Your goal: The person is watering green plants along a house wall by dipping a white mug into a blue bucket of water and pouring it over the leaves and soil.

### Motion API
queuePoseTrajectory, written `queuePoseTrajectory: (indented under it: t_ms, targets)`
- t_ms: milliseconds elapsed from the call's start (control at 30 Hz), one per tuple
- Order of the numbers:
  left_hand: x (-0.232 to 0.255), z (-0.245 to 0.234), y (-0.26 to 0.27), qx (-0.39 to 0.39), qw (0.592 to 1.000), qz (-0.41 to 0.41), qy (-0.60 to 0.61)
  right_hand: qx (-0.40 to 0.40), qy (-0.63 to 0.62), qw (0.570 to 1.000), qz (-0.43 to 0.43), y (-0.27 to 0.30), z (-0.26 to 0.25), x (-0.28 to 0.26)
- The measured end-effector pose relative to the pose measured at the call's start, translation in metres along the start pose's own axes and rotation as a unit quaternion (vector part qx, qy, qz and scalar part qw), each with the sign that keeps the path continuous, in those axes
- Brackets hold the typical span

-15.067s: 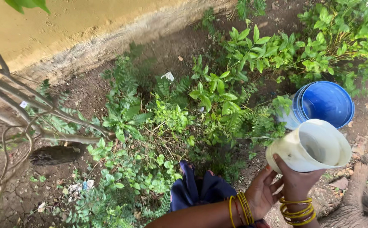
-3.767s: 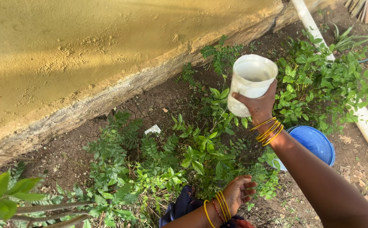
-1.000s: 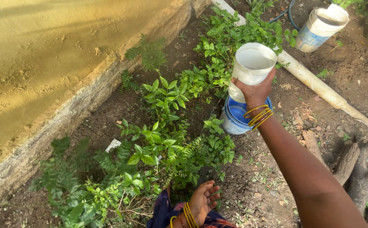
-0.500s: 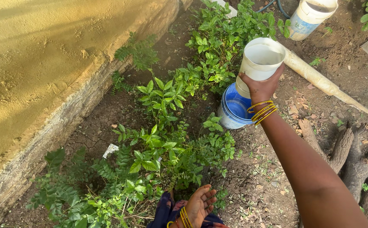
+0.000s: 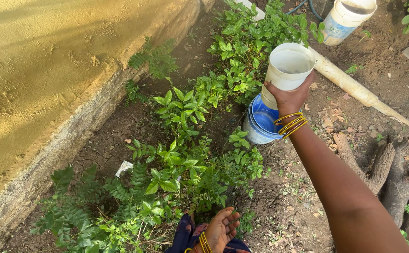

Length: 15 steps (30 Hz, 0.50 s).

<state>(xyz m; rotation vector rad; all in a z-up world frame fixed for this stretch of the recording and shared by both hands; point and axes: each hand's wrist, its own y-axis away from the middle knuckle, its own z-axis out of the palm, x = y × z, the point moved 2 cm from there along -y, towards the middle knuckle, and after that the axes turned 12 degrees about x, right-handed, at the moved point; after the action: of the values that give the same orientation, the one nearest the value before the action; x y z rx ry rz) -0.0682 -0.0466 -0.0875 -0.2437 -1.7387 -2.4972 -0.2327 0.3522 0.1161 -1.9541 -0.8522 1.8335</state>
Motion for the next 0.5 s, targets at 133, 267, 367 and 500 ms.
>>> queuePoseTrajectory:
  t_ms: [133,267,367,500]
  targets:
    - [0.002,0.003,0.015,0.006,1.0,0.0,0.011,-0.002,-0.018,1.0,-0.007,0.007,-0.011,0.005]
    - [0.003,0.011,0.031,-0.003,1.0,0.011,-0.007,0.009,0.031,0.999,0.014,0.021,-0.036,0.017]
    - [0.001,0.018,0.039,-0.002,1.0,0.01,-0.014,-0.012,-0.017,1.0,0.003,0.034,-0.056,0.02]
    - [-0.003,0.026,0.046,-0.007,0.999,0.017,-0.03,-0.035,0.01,0.999,0.027,0.046,-0.084,0.016]
